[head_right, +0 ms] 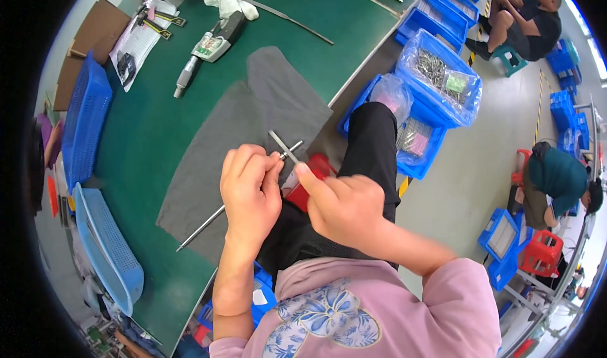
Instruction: Measuring and inspecting long metal rods using a micrometer and checking documentation at a manufacturing workstation.
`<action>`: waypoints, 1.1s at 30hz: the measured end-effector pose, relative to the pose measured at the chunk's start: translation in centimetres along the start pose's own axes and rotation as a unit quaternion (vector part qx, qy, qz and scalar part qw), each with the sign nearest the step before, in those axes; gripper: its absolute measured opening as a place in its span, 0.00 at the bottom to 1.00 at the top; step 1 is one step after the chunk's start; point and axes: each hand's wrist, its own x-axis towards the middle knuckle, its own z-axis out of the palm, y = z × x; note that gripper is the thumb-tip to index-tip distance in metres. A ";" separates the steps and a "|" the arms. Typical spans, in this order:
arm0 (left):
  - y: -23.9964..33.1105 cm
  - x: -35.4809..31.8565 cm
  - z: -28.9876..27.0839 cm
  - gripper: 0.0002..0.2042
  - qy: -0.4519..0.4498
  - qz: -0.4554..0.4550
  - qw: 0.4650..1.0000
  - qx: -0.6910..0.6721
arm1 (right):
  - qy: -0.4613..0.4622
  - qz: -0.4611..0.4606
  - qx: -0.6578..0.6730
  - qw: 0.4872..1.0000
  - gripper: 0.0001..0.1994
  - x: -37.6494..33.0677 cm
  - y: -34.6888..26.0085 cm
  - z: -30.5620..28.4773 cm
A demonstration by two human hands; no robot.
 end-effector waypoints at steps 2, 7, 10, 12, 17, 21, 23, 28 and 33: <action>0.1 0.2 -0.1 0.06 -0.001 0.000 1.000 0.001 | 0.016 -0.036 0.006 0.999 0.21 1.4 0.3 0.7; 0.0 -0.1 0.0 0.05 -0.001 -0.005 1.000 -0.003 | -0.024 0.002 -0.022 0.999 0.20 -0.7 -0.4 -0.9; 0.1 0.1 0.0 0.05 0.006 -0.005 1.000 0.000 | 0.013 -0.039 0.007 0.999 0.21 0.7 0.3 0.1; 0.1 0.0 0.1 0.05 0.003 -0.006 1.000 -0.004 | 0.017 -0.033 0.005 0.999 0.21 0.5 0.2 0.4; 0.1 0.0 -0.1 0.05 -0.011 -0.010 1.000 -0.006 | -0.026 -0.007 -0.011 1.000 0.19 -0.4 -0.3 -1.0; 0.1 0.2 0.0 0.05 -0.002 -0.007 1.000 -0.005 | 0.024 -0.029 0.018 0.999 0.20 1.0 0.4 0.8; 0.0 0.1 0.0 0.05 -0.001 -0.011 1.000 -0.003 | 0.010 -0.020 0.014 1.000 0.20 0.1 0.1 0.0; 0.0 0.1 0.0 0.06 0.011 -0.008 1.000 0.000 | -0.009 0.003 0.059 0.998 0.19 -0.9 0.4 -2.3; 0.0 0.2 -0.1 0.06 0.010 -0.002 1.000 -0.001 | 0.036 0.013 0.054 0.998 0.20 -0.8 0.7 -2.3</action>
